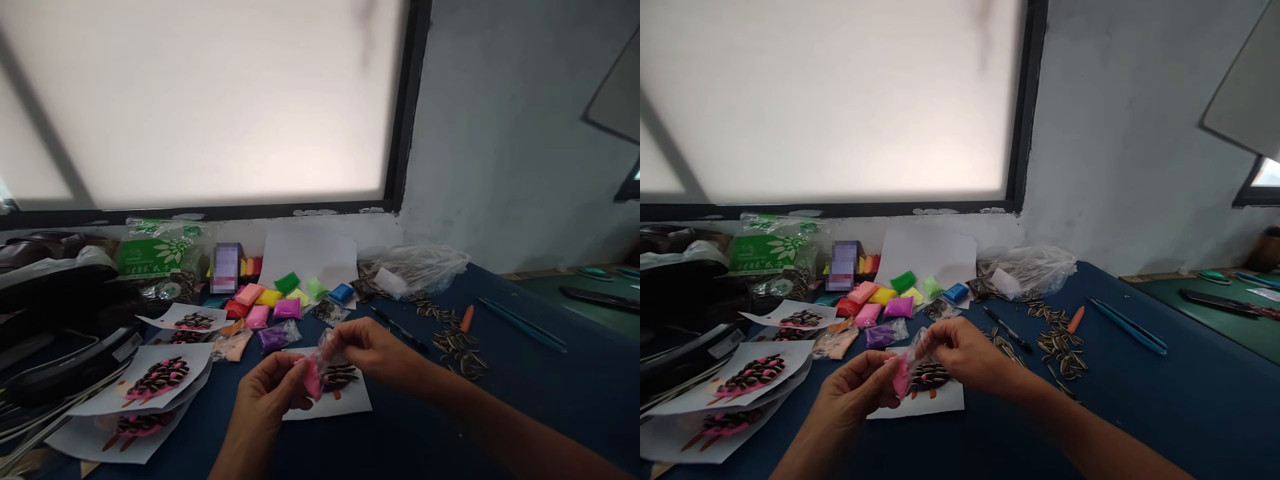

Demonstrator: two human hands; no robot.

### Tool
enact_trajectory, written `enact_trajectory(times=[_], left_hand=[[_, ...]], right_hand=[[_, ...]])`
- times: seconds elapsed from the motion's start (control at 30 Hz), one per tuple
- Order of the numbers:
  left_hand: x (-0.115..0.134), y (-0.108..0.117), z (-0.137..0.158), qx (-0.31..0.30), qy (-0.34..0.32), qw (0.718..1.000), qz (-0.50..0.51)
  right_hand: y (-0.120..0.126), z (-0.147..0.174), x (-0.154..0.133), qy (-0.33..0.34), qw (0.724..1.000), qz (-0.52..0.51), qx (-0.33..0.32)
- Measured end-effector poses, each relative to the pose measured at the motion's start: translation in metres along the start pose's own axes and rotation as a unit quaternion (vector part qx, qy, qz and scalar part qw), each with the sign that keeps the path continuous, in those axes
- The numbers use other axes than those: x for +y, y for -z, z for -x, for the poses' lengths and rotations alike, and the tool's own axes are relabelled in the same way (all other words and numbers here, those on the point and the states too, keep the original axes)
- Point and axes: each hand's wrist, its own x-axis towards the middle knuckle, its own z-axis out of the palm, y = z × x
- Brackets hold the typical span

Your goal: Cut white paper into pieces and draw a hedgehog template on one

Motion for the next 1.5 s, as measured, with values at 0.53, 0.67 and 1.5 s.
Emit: enact_trajectory(times=[0.53, 0.67, 1.5], left_hand=[[-0.005, 0.011, -0.008, -0.024, -0.042, 0.999, -0.022], [-0.007, 0.014, -0.010, -0.040, -0.044, 0.998, -0.028], [-0.002, 0.014, -0.007, -0.080, -0.010, 0.994, -0.074]], right_hand=[[-0.009, 0.000, 0.006, -0.034, 0.993, -0.101, -0.043], [-0.015, 0.000, 0.009, -0.025, 0.993, -0.115, -0.011], [-0.016, 0.003, 0.008, -0.028, 0.994, -0.099, 0.028]])
